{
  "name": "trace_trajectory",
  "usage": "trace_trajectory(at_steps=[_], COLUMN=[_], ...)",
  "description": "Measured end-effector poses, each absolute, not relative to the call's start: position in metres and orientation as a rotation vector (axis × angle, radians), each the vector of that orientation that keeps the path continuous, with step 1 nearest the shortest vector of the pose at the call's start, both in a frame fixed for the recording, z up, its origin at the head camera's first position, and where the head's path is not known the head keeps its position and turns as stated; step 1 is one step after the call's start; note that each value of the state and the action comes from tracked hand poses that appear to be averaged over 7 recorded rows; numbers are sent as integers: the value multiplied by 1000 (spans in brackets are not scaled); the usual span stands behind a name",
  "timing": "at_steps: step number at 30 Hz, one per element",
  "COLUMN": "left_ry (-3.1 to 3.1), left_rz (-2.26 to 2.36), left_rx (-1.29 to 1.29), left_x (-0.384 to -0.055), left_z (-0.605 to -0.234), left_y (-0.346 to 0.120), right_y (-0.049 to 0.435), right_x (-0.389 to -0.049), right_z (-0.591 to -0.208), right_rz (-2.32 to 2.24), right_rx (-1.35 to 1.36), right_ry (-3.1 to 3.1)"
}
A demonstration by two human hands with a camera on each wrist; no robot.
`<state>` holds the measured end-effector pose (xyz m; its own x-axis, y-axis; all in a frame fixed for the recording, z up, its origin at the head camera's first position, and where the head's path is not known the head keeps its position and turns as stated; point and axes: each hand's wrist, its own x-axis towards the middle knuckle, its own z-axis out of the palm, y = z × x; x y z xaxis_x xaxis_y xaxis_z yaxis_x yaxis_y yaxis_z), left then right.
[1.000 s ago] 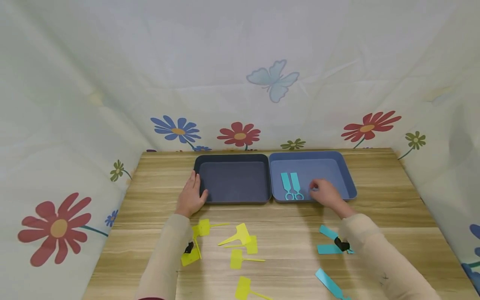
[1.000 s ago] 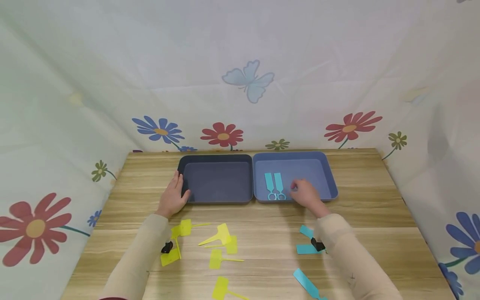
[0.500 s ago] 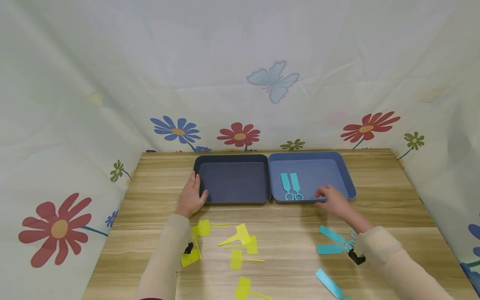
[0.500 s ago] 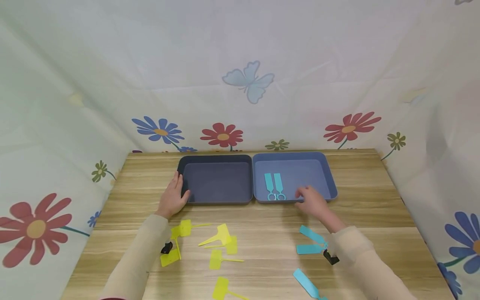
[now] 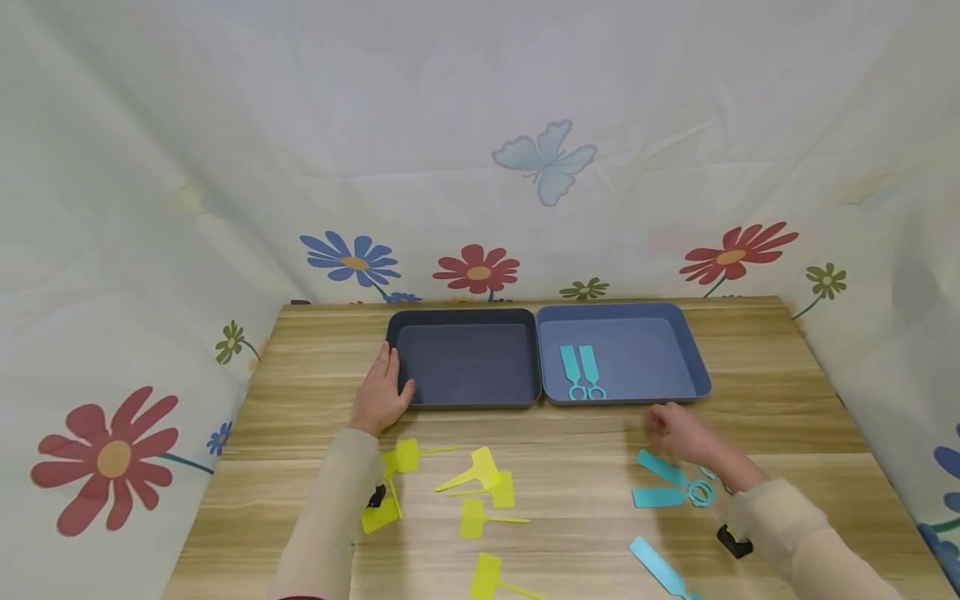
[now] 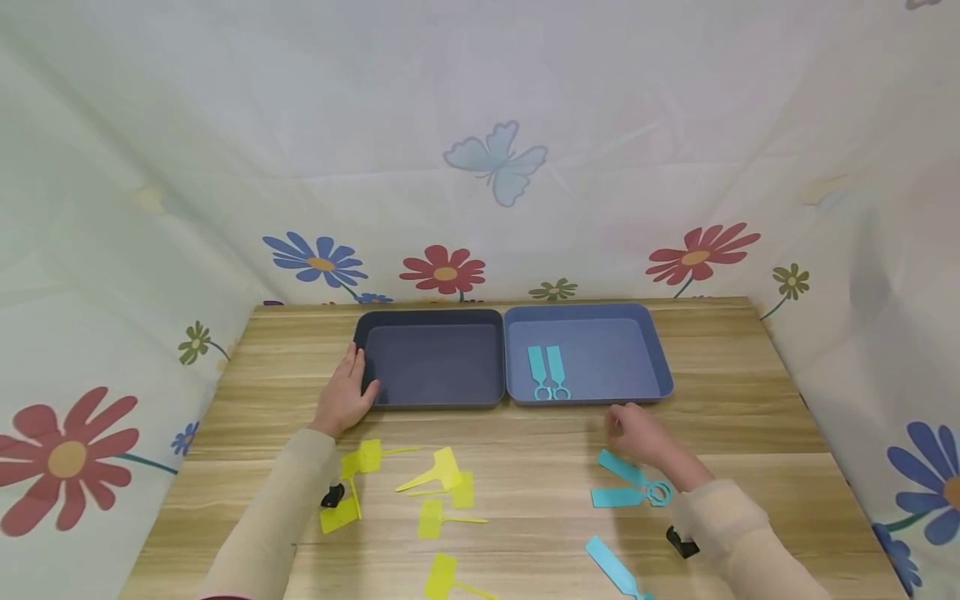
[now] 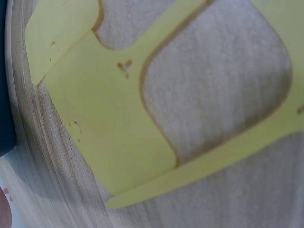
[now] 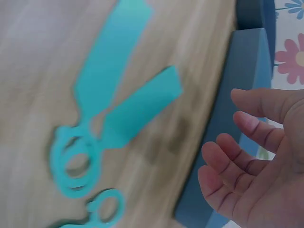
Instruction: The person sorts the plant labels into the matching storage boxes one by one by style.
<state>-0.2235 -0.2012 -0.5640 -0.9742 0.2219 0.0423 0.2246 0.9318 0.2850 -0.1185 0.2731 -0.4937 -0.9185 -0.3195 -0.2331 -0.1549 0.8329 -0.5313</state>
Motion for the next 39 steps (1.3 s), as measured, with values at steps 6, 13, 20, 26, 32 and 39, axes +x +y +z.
trace_trajectory(at_steps=[6, 13, 20, 26, 32, 39], left_ry=[-3065, -3062, -3073, -3081, -3088, -3103], left_rz=[-453, -465, -442, -442, -431, -426], left_rx=[-361, -358, -339, -346, -348, -341], left_x=[-223, -223, -223, -223, -222, -222], left_z=[-563, -563, -565, -564, -563, -563], left_y=[-201, -201, -201, -201, -201, -201], right_y=[283, 287, 288, 289, 287, 285], right_x=[-109, -97, -90, -88, -85, -83], right_z=[-508, -511, -509, -513, -514, -514], right_rz=[-784, -677, -599, -583, -567, -543], right_rx=[-389, -323, -148, -120, -120, -122], right_ry=[2733, 2728, 2631, 2606, 2623, 2642])
